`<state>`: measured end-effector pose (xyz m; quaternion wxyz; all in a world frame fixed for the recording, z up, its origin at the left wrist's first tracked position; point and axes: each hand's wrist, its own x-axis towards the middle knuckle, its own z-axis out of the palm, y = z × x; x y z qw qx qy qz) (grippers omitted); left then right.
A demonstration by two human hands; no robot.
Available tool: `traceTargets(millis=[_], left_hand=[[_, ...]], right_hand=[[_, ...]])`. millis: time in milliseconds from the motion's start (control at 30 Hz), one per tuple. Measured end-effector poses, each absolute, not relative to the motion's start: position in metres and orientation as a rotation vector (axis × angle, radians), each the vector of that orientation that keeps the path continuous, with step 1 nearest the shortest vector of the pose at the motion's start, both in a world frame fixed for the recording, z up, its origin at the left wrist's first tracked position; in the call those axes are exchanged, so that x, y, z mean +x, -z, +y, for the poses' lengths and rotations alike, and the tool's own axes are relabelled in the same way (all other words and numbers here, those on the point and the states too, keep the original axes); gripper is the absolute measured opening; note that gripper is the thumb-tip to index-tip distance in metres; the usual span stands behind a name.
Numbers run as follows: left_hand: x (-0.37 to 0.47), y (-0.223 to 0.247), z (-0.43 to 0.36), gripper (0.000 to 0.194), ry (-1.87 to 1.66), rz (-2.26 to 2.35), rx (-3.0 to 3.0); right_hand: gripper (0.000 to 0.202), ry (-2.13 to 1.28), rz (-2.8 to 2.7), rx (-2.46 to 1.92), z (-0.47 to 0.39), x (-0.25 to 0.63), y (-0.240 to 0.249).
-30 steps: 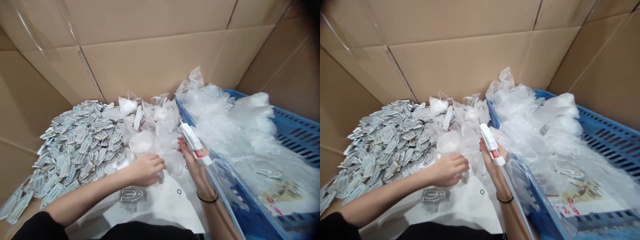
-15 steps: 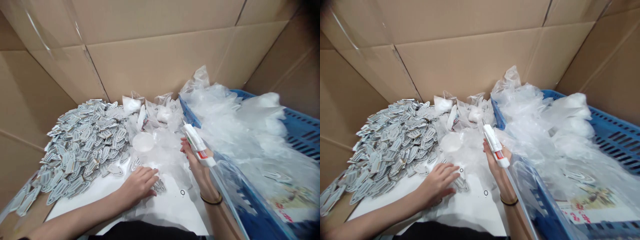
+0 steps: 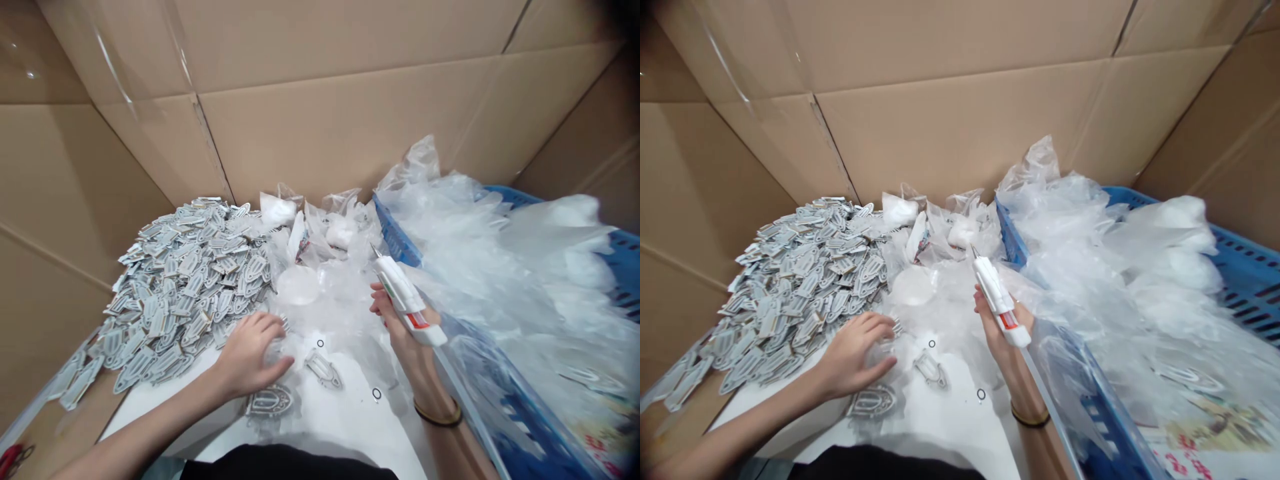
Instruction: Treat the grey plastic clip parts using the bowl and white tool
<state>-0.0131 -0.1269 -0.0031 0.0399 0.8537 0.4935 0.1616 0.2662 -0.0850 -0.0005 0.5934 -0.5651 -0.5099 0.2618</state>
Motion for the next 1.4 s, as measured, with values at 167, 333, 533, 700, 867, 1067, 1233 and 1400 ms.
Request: traceTargets(millis=[167, 333, 533, 700, 867, 1067, 1233, 1400], left_hand=[[0.04, 0.009, -0.106, 0.048, -0.481, 1.609, 2.59], [0.087, 0.024, -0.099, 0.053, -0.31, 1.221, 2.72], [0.068, 0.014, -0.107, 0.042, -0.224, 0.867, 2.866], [0.015, 0.006, -0.126, 0.015, -0.203, 1.226, 2.908], [0.003, 0.007, -0.087, 0.021, -0.363, 1.439, 2.952], [0.031, 0.002, -0.021, 0.019, 0.058, 1.451, 2.722], [0.035, 0.002, 0.001, 0.028, -0.006, 1.53, 2.619], [0.031, 0.006, 0.002, 0.017, -0.148, 1.539, 2.506]], right_hand=[[0.043, -0.539, -1.173, -1.341, -0.083, 0.264, 0.005], [0.038, -0.51, -1.202, -1.341, -0.083, 0.266, 0.005], [0.041, -0.568, -1.184, -1.368, -0.085, 0.265, -0.002], [0.042, -0.53, -1.105, -1.325, -0.084, 0.256, 0.002], [0.041, -0.553, -1.239, -1.427, -0.08, 0.264, 0.012], [0.036, -0.716, -1.313, -1.28, -0.065, 0.278, 0.028], [0.038, -0.611, -1.24, -1.313, -0.072, 0.276, 0.025], [0.038, -0.593, -1.23, -1.347, -0.081, 0.272, 0.014]])
